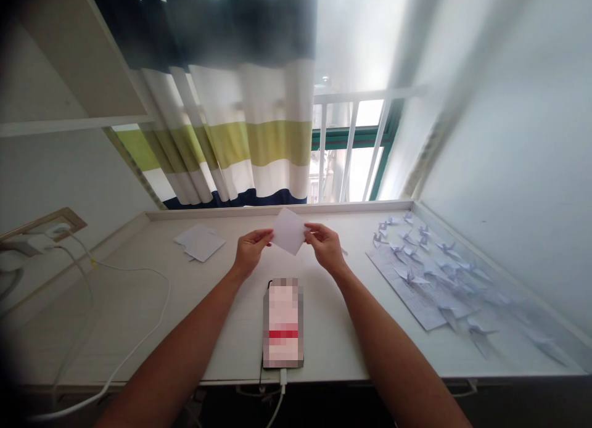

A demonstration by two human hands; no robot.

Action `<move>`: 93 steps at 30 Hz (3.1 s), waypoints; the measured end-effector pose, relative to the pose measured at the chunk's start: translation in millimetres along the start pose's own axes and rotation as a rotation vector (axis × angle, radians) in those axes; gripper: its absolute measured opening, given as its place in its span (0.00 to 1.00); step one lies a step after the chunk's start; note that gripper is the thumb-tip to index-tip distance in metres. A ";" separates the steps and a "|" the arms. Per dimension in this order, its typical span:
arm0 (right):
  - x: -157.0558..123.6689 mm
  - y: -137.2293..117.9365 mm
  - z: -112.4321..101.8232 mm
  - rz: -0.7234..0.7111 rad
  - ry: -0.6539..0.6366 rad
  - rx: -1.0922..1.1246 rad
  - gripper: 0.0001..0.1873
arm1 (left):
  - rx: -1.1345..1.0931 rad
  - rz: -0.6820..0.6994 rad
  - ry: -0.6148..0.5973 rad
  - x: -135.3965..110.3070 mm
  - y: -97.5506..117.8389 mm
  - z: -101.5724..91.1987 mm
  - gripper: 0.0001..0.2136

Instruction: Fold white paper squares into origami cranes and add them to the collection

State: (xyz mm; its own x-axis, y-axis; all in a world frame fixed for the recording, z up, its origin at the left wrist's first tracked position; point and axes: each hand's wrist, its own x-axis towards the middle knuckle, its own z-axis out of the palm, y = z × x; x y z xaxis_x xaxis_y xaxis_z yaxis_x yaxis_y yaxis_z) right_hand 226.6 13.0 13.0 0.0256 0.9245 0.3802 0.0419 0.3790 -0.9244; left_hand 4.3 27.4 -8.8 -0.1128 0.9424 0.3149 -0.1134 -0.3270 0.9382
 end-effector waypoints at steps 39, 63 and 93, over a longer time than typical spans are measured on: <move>-0.4 2.1 -2.3 0.040 -0.116 0.036 0.18 | -0.107 -0.153 -0.106 -8.0 8.2 5.2 0.17; 3.4 5.4 -2.2 0.080 0.013 0.121 0.24 | -0.032 -0.165 -0.128 -7.8 8.3 1.7 0.19; -14.0 0.7 25.2 0.366 -0.074 0.461 0.22 | -0.116 -0.138 -0.023 -3.2 2.5 2.0 0.16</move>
State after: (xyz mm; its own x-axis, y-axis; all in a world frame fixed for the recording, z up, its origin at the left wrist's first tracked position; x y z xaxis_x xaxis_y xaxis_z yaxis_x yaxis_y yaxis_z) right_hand 201.1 1.3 6.3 -0.1136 0.9925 0.0460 -0.3952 -0.0026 -0.9186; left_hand 6.4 23.7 -7.2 -0.0658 0.9798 0.1889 -0.2397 -0.1993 0.9502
